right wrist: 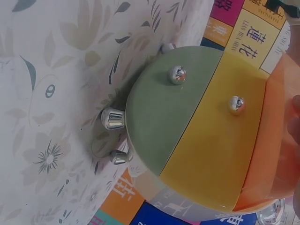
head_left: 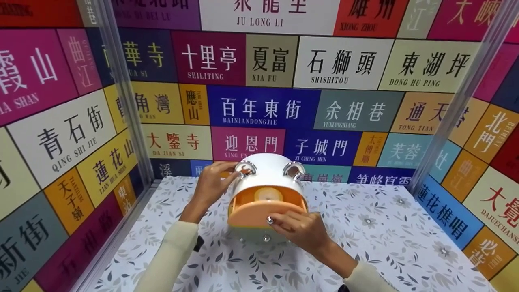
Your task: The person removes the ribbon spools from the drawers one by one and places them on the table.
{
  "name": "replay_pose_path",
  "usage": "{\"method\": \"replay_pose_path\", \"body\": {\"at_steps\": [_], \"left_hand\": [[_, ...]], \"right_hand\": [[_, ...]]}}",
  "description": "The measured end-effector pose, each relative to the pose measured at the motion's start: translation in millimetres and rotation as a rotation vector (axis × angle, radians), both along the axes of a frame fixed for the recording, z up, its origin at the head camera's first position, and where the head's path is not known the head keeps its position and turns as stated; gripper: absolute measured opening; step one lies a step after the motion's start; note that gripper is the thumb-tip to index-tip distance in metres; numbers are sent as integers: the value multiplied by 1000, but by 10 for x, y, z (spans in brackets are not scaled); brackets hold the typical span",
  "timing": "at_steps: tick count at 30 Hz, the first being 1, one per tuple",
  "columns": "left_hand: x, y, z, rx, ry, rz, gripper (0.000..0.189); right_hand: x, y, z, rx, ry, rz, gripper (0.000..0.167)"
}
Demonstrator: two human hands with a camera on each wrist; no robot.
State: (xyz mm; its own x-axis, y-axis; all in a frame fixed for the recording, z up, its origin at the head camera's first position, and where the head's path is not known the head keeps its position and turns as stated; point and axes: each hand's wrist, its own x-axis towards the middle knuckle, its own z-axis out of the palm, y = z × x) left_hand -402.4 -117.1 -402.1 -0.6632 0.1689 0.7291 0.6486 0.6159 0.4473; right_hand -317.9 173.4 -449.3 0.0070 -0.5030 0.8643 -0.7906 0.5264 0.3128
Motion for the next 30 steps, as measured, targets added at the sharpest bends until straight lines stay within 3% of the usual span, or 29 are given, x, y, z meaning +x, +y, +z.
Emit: {"method": "replay_pose_path", "body": {"at_steps": [12,19,30], "left_hand": [[1,-7,1,15,-10,-2,29],[-10,-7,22,-2,26,-1,30],[-8,11,34,-4,-6,4,30]], "right_hand": [[150,-10,-26,11,3,5,35],[165,-19,-18,3,46,-26,33],[184,-1,-28,6,38,-29,34]]}}
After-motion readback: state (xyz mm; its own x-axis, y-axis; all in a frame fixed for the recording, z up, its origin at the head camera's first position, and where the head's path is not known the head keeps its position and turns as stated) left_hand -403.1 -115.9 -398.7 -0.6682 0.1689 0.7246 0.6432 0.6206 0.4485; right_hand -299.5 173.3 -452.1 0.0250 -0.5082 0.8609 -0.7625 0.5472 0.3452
